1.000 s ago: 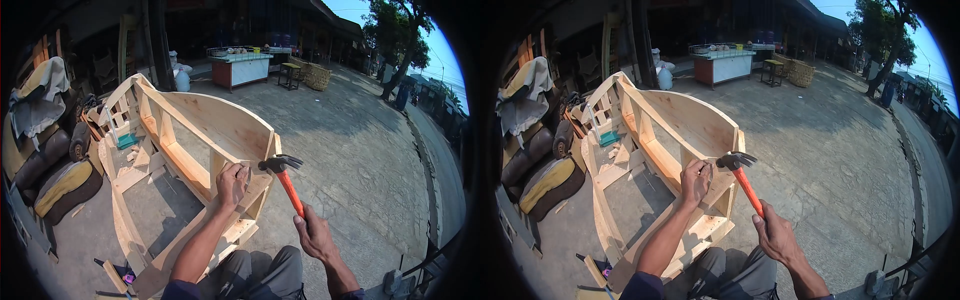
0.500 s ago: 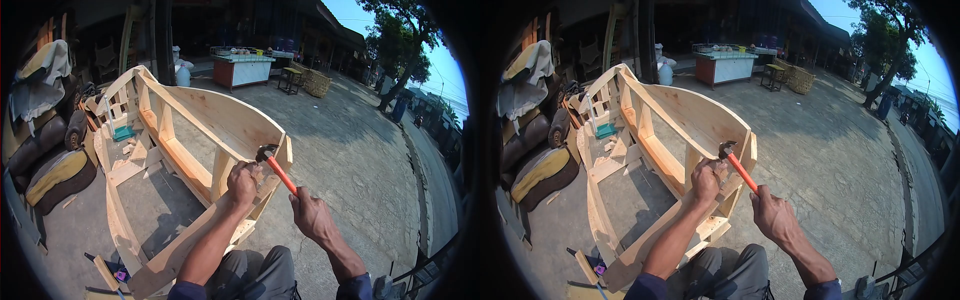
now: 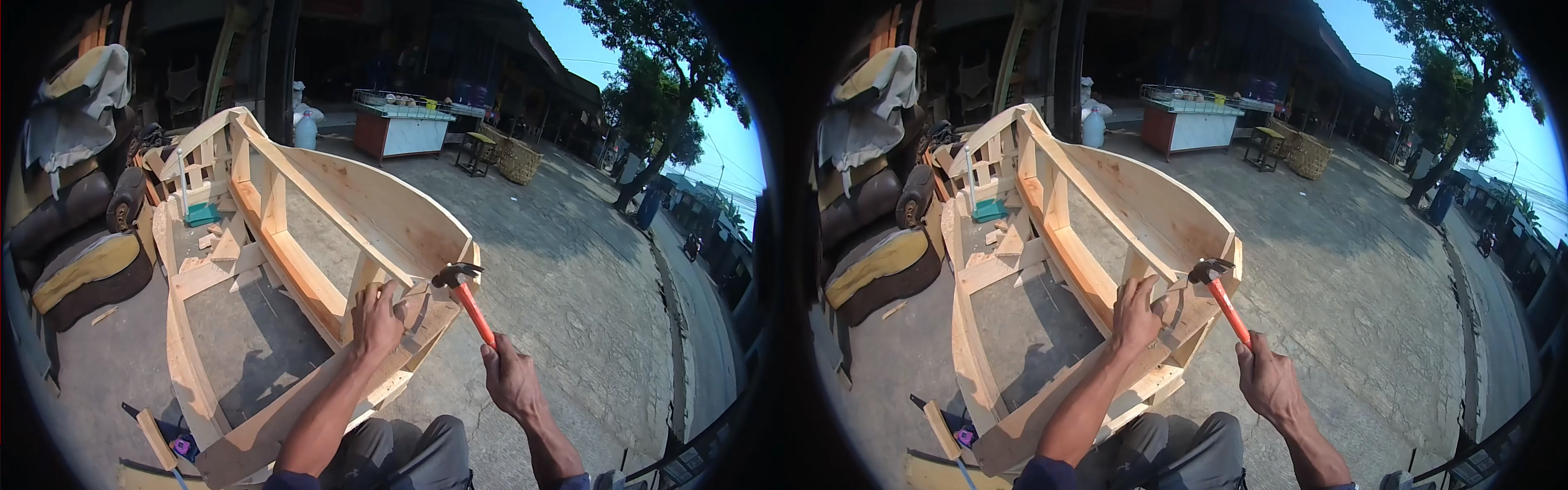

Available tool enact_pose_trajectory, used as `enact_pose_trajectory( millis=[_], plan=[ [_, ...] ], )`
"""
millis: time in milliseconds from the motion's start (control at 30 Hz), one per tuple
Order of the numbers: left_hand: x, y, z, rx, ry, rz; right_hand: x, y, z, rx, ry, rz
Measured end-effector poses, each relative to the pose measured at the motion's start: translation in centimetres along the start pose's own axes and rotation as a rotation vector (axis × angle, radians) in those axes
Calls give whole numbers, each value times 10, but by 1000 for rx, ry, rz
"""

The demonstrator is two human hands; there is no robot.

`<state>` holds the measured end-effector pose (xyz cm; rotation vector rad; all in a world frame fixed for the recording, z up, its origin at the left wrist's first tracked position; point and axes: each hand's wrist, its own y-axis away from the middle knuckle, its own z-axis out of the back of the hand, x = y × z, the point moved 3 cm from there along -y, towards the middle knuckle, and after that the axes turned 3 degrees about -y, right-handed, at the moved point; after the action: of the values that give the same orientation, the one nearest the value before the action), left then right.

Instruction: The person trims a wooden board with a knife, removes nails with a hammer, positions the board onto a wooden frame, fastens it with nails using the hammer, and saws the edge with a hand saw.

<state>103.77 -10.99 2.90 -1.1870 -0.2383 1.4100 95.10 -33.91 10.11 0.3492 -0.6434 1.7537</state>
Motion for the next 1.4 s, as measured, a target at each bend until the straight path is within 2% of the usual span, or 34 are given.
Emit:
enact_pose_trajectory(
  millis=[33, 67, 133, 167, 200, 267, 533, 800, 1067, 1233, 1400],
  plan=[
    [11, 6, -2, 65, -182, 14, -1, 1, 1, -23, -4, 0],
    [19, 11, -7, 67, -183, 21, -1, 3, 2, -39, -6, -3],
    [23, 5, -4, 659, -189, 349, 18, 5, 16, -28, -23, 9],
    [28, -3, -12, 741, -184, 381, 27, 1, 23, -34, -42, 19],
    [26, -2, -12, 756, -181, 380, 31, 3, 25, -31, -40, 4],
    [24, -2, -7, 706, -156, 402, 41, 4, 29, -159, -149, 142],
    [20, -2, 0, 701, -159, 386, 5, 1, 15, -81, -139, -49],
    [21, -1, -1, 686, -153, 348, -14, 2, 20, -102, -148, -38],
    [14, 2, -1, 723, -104, 426, -24, 6, 22, -105, -164, -21],
    [7, 3, 1, 685, -160, 407, -19, 11, 21, -61, -196, -100],
    [9, 5, -3, 707, -157, 375, -14, 11, 20, -11, -120, -58]
  ],
)
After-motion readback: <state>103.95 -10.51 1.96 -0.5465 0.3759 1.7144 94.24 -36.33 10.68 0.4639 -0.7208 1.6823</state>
